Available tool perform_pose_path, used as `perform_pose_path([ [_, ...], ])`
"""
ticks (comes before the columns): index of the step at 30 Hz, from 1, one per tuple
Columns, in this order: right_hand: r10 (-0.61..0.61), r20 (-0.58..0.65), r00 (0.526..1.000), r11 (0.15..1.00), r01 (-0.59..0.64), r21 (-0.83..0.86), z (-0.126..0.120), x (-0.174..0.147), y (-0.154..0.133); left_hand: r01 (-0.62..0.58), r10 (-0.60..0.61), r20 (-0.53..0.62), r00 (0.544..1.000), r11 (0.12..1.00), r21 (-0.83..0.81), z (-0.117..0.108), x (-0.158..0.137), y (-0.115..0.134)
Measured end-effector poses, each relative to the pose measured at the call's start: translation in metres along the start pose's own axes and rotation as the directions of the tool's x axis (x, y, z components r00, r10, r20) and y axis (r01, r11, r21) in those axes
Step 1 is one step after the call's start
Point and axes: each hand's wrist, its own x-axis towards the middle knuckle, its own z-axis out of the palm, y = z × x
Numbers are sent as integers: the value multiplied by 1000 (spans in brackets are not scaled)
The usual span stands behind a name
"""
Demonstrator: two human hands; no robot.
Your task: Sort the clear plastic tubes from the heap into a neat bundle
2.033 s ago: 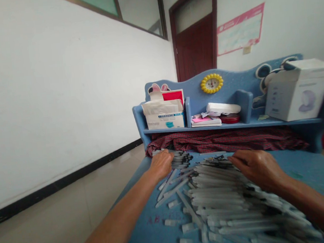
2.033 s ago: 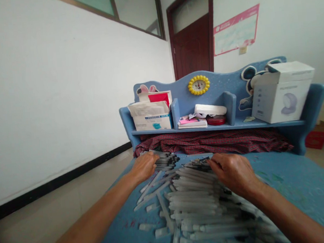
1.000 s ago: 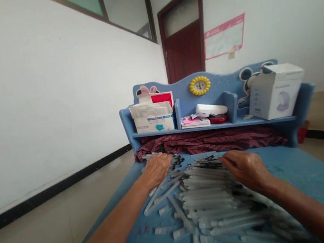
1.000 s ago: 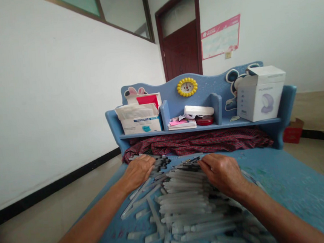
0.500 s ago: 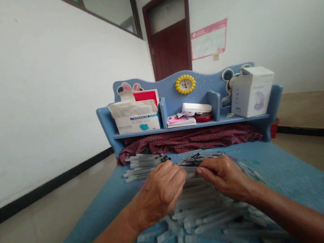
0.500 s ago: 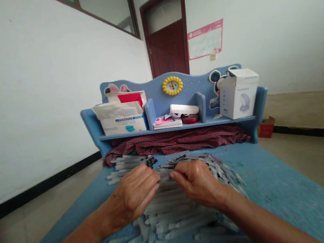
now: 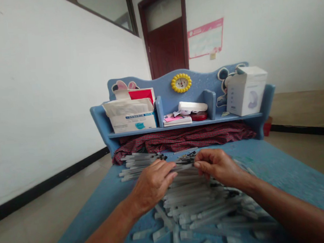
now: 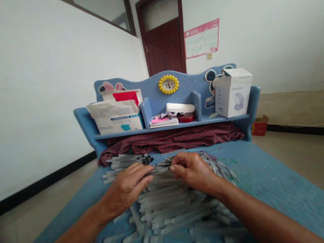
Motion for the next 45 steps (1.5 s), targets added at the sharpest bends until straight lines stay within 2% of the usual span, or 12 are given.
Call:
perform_pose_path([
  [3, -9, -11, 1000, 999, 9, -35, -4, 2, 1, 29, -33, -78, 996, 998, -55, 0, 0, 2],
  [6, -17, -22, 1000, 994, 14, -108, -7, 2, 2, 30, -34, -96, 995, 999, -45, 0, 1, 4],
  [15, -21, 5, 1000, 976, 22, -216, -13, 6, 11, -86, 91, -158, 983, 996, 33, 5, 1, 4],
  [21, 24, 50, 998, 994, -18, -104, -15, 6, 7, -93, 96, -152, 984, 995, 31, 5, 3, 7],
  [28, 9, 116, 993, 994, -21, 107, -18, 9, 7, 17, -28, -100, 995, 994, -111, 6, 3, 6],
  [32, 19, 114, 993, 994, -31, 106, -19, 9, 7, 43, -54, -83, 995, 992, -122, 6, 2, 5],
  [38, 67, 79, 995, 993, -59, -106, -16, 7, 6, 14, -24, -103, 994, 996, -91, 6, 2, 7],
  [45, 75, 116, 990, 995, -82, 54, -15, 7, 8, 33, -41, -85, 996, 995, -89, 6, 2, 8],
])
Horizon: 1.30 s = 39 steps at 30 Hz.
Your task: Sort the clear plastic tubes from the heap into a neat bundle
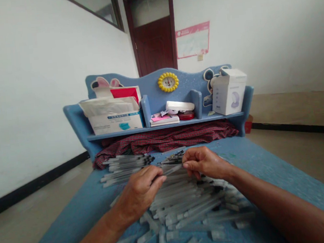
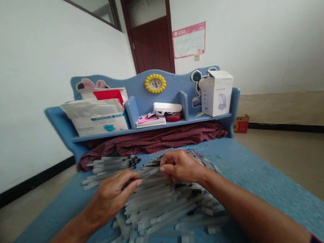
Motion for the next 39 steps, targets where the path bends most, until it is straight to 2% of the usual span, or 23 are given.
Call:
perform_pose_path([
  [6, 6, -35, 999, 985, -11, -171, 1, -1, 2, 24, -24, -15, 1000, 1000, 2, 0, -2, 0],
  [12, 39, 15, 999, 999, -39, 24, 2, -1, 0, 48, -48, 6, 999, 999, 4, 0, -1, 0],
  [17, 72, -29, 997, 988, -75, -136, 4, -2, -1, 31, -31, 11, 999, 1000, -2, 0, -2, 0],
  [21, 99, 14, 995, 994, -98, -47, 4, -2, -2, 43, -43, 15, 999, 999, -9, 2, -2, -1],
  [26, 115, -12, 993, 980, -116, -162, 4, -2, -1, 54, -54, 26, 998, 998, -11, 1, -2, 0],
  [31, 139, 39, 990, 989, -137, -54, 4, -3, -3, 45, -44, 21, 999, 999, -20, 2, -2, 1],
  [36, 156, 4, 988, 976, -153, -152, 4, -3, -4, 43, -42, 23, 999, 999, -20, 2, -2, 0],
  [39, 160, 21, 987, 984, -157, -87, 4, -3, -2, 45, -44, 49, 998, 999, -19, 1, -2, -1],
])
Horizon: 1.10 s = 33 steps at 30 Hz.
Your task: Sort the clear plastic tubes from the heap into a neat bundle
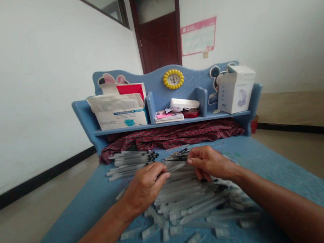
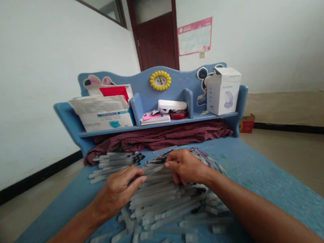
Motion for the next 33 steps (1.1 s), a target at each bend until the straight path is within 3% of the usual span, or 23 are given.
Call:
perform_pose_path([
  [5, 11, 0, 1000, 998, -11, 62, -1, 2, 2, 28, -28, 10, 1000, 1000, 0, -1, 0, -3],
  [10, -30, -119, 992, 985, 9, -174, 2, 3, 5, 31, -33, 22, 999, 998, 48, -4, 0, -9],
  [15, -286, -167, 943, 804, 142, -577, 7, 1, 6, 70, -71, 12, 997, 994, 87, -9, 0, -17],
  [22, -267, -129, 955, 608, 63, -792, 16, 2, 1, 59, -61, 12, 998, 995, 80, -4, 0, -16],
  [28, -295, -269, 917, 705, 19, -709, 9, 2, 4, 48, -51, 39, 998, 996, 78, -4, -1, -13],
  [33, -353, -188, 917, 736, 148, -660, 8, 0, 5, 16, -19, 51, 999, 998, 68, -2, -2, -9],
])
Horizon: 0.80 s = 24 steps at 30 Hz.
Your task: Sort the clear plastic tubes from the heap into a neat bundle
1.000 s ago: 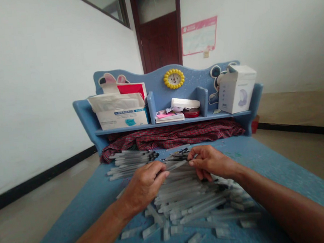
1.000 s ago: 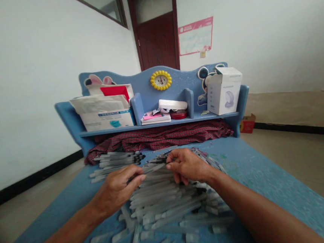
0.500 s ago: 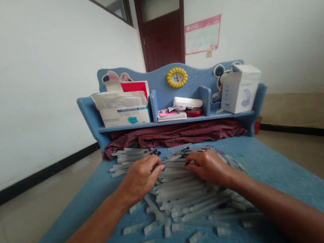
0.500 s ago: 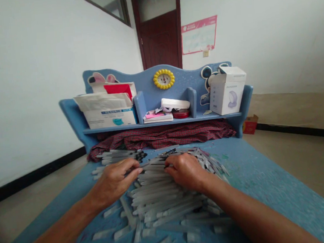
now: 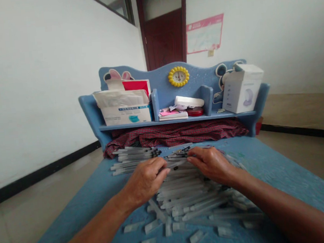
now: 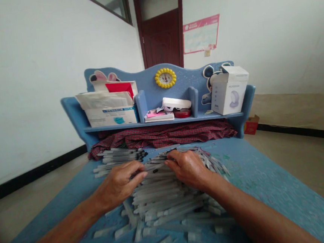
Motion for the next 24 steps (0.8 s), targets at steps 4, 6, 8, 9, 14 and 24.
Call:
perform_pose_path([
  [4, -53, 13, 999, 996, 51, 79, -1, 1, 0, -17, 17, -7, 1000, 999, -35, 0, 0, 2],
  [6, -23, 44, 999, 988, 17, 150, -2, 1, 0, -16, 16, -11, 1000, 999, -46, 0, 0, 2],
  [8, 6, 96, 995, 973, -28, 231, -3, 1, -1, -16, 15, -20, 1000, 999, -51, 1, -1, 2],
  [9, 18, 121, 992, 963, -50, 266, -3, 0, -2, -15, 13, -21, 1000, 998, -53, 1, -1, 2],
  [14, 104, 194, 975, 881, -181, 437, -2, 1, 0, 19, -19, 0, 1000, 998, -66, -1, 1, 0],
  [24, 327, 134, 936, 759, -344, 553, -27, 12, 37, 288, -282, 126, 951, 957, -33, -30, 1, -41],
])
